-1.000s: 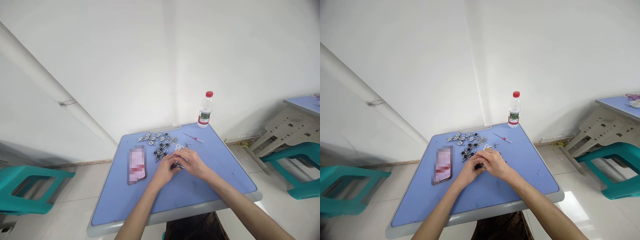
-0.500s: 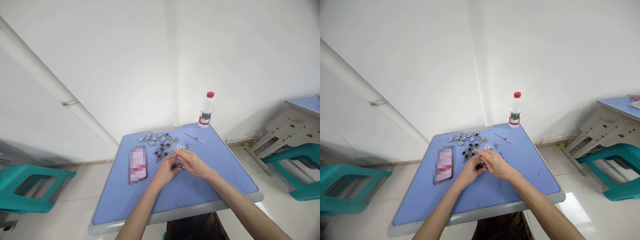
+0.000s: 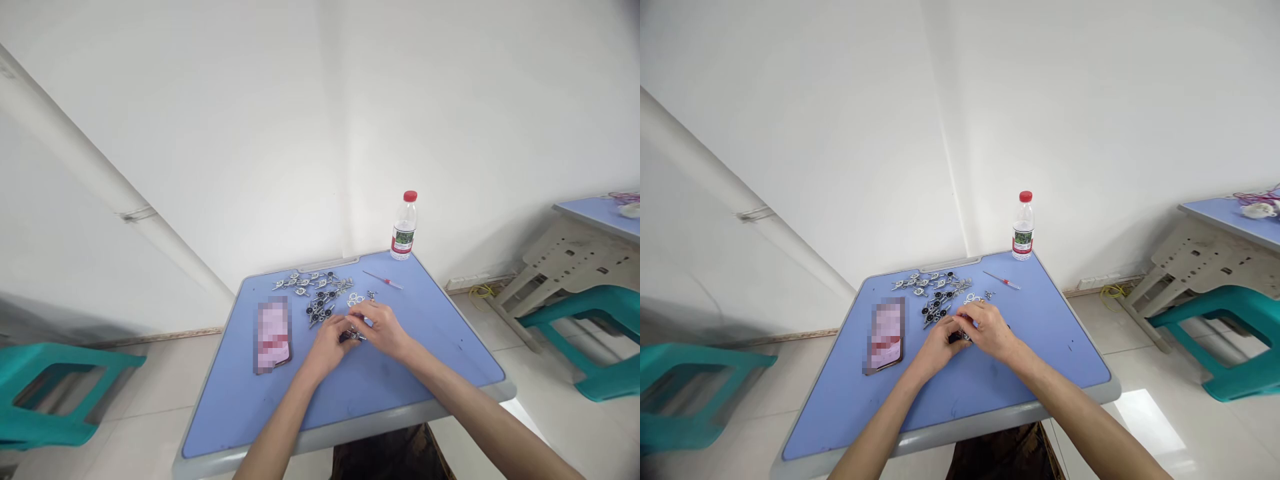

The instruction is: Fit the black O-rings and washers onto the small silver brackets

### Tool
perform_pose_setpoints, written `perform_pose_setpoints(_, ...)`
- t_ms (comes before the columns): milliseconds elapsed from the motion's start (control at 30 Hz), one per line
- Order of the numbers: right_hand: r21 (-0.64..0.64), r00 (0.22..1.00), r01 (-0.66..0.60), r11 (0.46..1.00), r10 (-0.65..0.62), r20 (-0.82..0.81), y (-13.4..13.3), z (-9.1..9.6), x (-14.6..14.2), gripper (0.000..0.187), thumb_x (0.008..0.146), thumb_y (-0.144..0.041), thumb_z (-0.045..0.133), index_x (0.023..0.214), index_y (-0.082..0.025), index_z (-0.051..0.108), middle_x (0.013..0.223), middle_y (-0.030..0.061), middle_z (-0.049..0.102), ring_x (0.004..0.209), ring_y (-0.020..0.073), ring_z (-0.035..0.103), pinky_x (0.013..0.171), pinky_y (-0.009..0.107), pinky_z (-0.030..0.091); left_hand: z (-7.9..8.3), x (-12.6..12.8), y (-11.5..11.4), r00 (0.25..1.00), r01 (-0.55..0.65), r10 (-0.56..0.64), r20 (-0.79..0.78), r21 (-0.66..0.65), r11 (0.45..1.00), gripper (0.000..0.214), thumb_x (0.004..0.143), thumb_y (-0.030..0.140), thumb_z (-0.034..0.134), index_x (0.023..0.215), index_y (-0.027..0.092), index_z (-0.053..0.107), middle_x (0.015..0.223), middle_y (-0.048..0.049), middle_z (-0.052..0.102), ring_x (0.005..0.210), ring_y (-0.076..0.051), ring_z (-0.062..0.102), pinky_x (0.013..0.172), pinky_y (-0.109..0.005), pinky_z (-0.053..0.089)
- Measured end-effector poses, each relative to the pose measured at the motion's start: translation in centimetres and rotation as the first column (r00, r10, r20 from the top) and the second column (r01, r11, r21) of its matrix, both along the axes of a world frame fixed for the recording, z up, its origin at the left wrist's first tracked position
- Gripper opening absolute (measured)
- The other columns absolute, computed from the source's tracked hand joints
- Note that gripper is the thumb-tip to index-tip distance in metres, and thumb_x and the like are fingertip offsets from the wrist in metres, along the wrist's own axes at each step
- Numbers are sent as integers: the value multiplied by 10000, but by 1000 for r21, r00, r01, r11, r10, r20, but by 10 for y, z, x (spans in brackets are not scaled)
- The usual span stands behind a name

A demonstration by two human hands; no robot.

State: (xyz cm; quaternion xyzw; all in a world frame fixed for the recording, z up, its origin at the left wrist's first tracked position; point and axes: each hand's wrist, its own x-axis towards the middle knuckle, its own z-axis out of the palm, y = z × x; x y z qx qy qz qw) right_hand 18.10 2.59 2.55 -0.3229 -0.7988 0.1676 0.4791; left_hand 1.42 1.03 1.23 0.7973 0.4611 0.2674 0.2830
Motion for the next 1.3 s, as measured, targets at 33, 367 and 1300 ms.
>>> perform_pose_setpoints(33, 2, 1000, -6, 1000, 6, -2, 0, 0, 1, 186, 962, -278, 489, 893, -203, 645, 754, 30, 686, 695, 153, 632, 663, 269, 505, 0, 0, 0, 1000, -7, 7, -3, -4, 1000, 146, 792, 132, 649, 908, 214, 678, 983, -25, 654, 940, -212, 577, 865, -346, 437)
perform_pose_setpoints(367, 30, 999, 47, 998, -46, -28, 9, -1, 22, 166, 963, -294, 508, 1002, -203, 640, 810, 42, 697, 727, 159, 643, 696, 283, 509, -1, -1, 0, 999, -32, 32, -18, -5, 999, 61, 793, 182, 662, 844, 212, 673, 861, -10, 634, 866, -203, 570, 820, -331, 432)
perform_pose_setpoints(1300, 104, 988, -92, 990, 78, 133, 6, -2, 17, 174, 978, -208, 457, 1081, -216, 597, 892, 60, 705, 777, 180, 640, 724, 312, 508, -1, 0, 0, 1000, -19, 19, -2, 3, 1000, 103, 797, 156, 637, 863, 228, 670, 878, 2, 648, 870, -195, 584, 845, -339, 430)
